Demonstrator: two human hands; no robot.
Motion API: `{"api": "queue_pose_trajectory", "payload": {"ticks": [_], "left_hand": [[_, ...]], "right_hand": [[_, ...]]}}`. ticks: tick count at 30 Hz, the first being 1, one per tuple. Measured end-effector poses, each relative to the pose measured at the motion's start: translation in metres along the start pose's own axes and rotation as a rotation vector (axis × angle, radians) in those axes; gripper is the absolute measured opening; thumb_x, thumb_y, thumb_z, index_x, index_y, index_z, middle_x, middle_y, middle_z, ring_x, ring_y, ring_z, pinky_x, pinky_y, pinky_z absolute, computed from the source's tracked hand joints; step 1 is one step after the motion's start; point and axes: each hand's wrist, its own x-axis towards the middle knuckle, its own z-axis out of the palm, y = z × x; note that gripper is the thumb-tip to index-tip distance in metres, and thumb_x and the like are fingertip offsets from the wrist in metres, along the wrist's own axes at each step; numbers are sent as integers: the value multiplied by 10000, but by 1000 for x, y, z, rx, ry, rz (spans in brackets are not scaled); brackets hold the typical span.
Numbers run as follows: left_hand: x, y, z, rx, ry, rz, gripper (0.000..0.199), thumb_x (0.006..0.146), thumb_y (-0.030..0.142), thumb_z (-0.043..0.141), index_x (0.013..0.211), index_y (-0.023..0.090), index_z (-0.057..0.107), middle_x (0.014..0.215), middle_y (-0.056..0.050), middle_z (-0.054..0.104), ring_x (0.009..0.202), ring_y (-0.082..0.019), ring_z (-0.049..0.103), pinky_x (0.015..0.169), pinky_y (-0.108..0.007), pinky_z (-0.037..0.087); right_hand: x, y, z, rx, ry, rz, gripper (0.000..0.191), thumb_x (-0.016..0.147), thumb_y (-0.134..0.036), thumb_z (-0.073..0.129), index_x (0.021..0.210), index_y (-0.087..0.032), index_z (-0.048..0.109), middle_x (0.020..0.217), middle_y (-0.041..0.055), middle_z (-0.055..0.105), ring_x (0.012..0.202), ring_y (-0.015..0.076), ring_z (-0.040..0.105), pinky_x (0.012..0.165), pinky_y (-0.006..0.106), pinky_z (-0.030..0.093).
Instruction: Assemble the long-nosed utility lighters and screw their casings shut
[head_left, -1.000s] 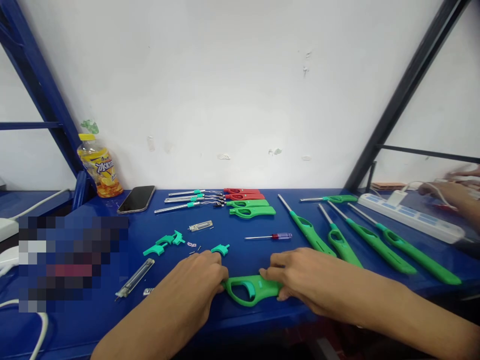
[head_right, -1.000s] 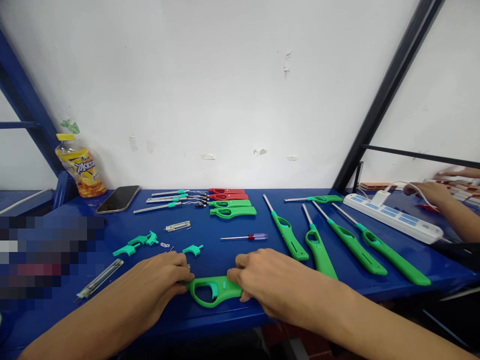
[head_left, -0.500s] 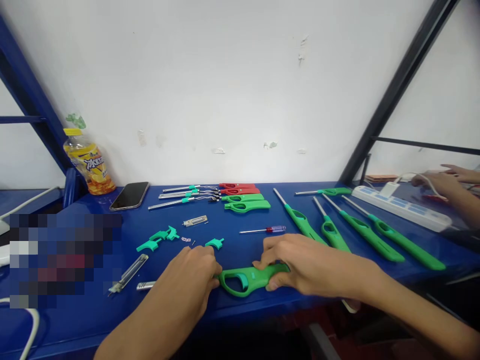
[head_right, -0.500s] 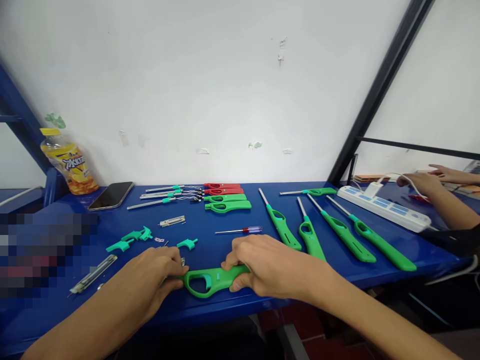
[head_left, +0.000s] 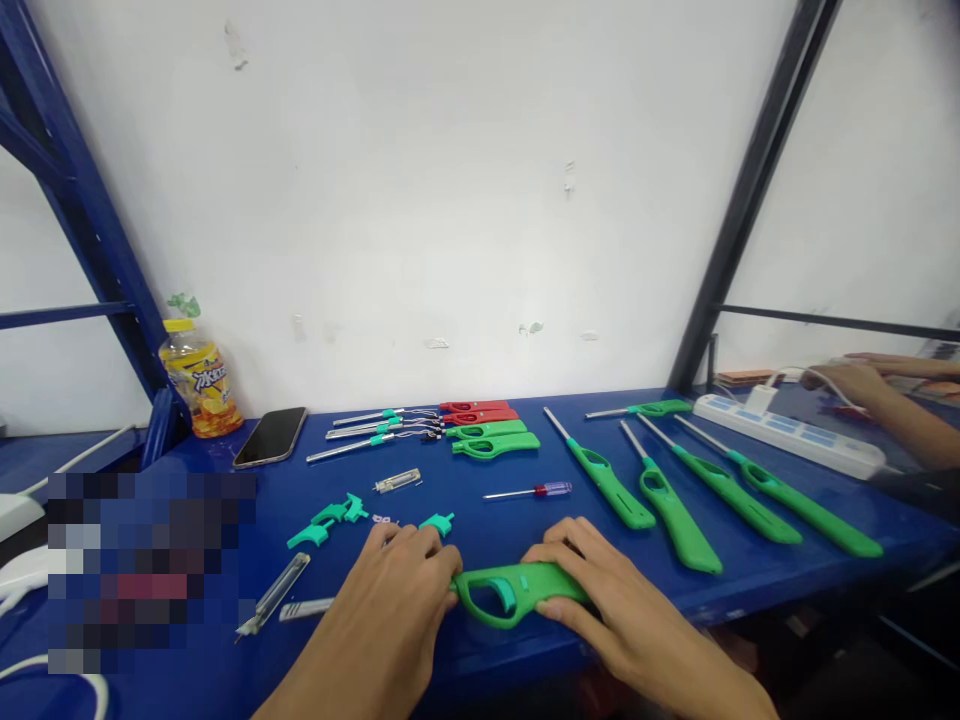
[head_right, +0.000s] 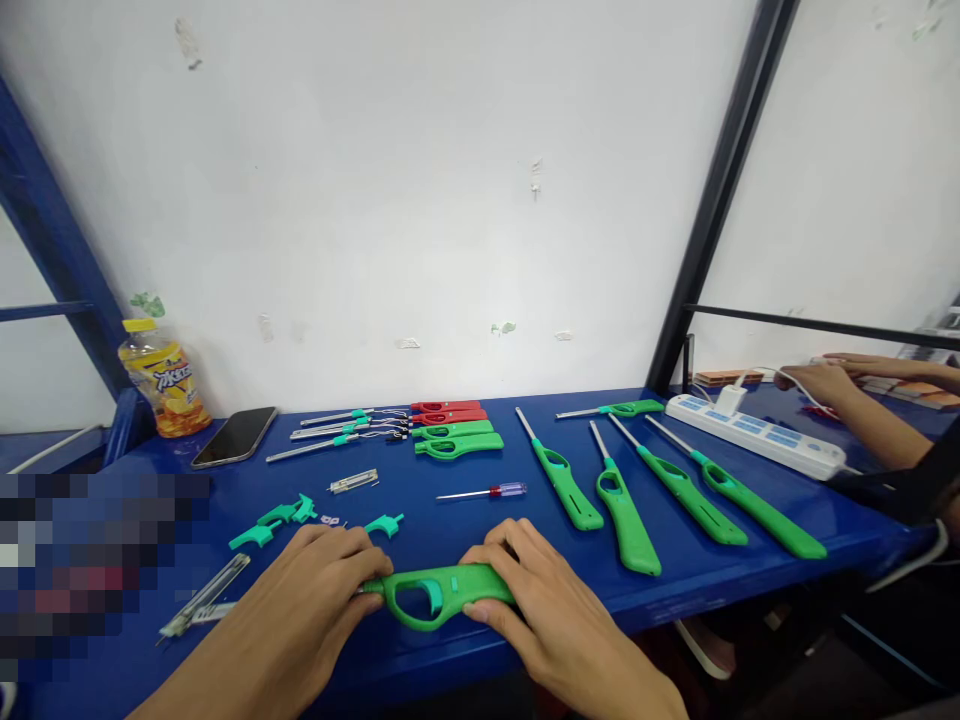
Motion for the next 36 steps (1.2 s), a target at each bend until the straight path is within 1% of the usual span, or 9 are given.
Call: {"api": "queue_pose_trajectory", "payload": {"ticks": [2, 4, 7, 9, 13, 17, 19, 25, 36], "left_hand": [[-2, -6, 3, -33, 122, 63, 322, 988, 50, 514, 1037, 238, 771, 1038, -63, 767, 953, -289, 725, 908, -496, 543], [-5, -17, 6, -44, 269, 124, 309, 970, 110, 617, 1199, 268, 751, 1128, -61, 770, 1043, -297, 714, 981, -517, 527], [-9, -40, 5, 49, 416, 85, 608, 857, 145, 781, 1431, 291, 643, 1388, -93, 706, 1286, -363, 630, 1122, -594, 451], [-11, -50, -2, 79, 369, 36, 615, 827, 137, 807, 1405, 300, 676, 1375, -85, 728, 1261, -365, 660, 1089, -563, 499], [-3, -44, -15, 36, 39, -14, 235, 975, 145, 668, 1106, 268, 818, 1021, -44, 835, 950, -299, 787, 855, -414, 618], [11, -23, -4, 76, -15, 9, 277, 995, 86, 608, 1124, 235, 803, 1115, -80, 821, 1018, -323, 776, 943, -476, 601], [15, -19, 4, 75, 18, 22, 286, 1002, 76, 580, 1117, 224, 796, 1120, -90, 811, 1016, -326, 769, 942, -491, 599], [13, -22, 4, 22, 202, 141, 253, 1011, 86, 555, 1050, 218, 767, 968, -54, 772, 858, -247, 730, 789, -360, 587], [24, -16, 18, 153, 437, 315, 407, 919, -64, 457, 1140, 129, 740, 892, -81, 752, 763, -249, 700, 724, -394, 603]], "right_hand": [[-1, 3, 2, -11, 30, -5, 205, 1128, -361, 498, 1307, -329, 591, 1274, 29, 633, 1204, 228, 594, 1068, 363, 478], [-3, 7, 6, -21, 62, 3, 248, 1130, -388, 487, 1361, -336, 560, 1314, 31, 649, 1250, 234, 599, 1111, 380, 468], [-5, 13, 13, -47, 120, 32, 305, 1121, -433, 494, 1413, -352, 537, 1373, 28, 658, 1323, 245, 592, 1155, 398, 461], [-6, 15, 16, -68, 135, 44, 319, 1123, -443, 485, 1430, -370, 532, 1395, 17, 660, 1342, 239, 596, 1161, 396, 470], [-7, 18, 19, -113, 146, 55, 348, 1124, -466, 472, 1460, -391, 528, 1433, 2, 665, 1369, 231, 604, 1197, 412, 465], [-9, 25, 22, -148, 165, 70, 406, 1109, -513, 493, 1495, -399, 542, 1502, 0, 647, 1448, 249, 560, 1253, 447, 418], [-11, 29, 23, -144, 169, 87, 431, 1103, -525, 503, 1514, -403, 546, 1528, -4, 636, 1473, 257, 540, 1265, 461, 403], [-15, 34, 23, -93, 157, 115, 511, 1096, -535, 507, 1590, -403, 506, 1607, 12, 572, 1523, 320, 481, 1261, 520, 398], [-16, 27, 6, 0, 173, 87, 504, 1107, -527, 483, 1574, -350, 550, 1563, 48, 617, 1504, 330, 500, 1238, 509, 437]]}}
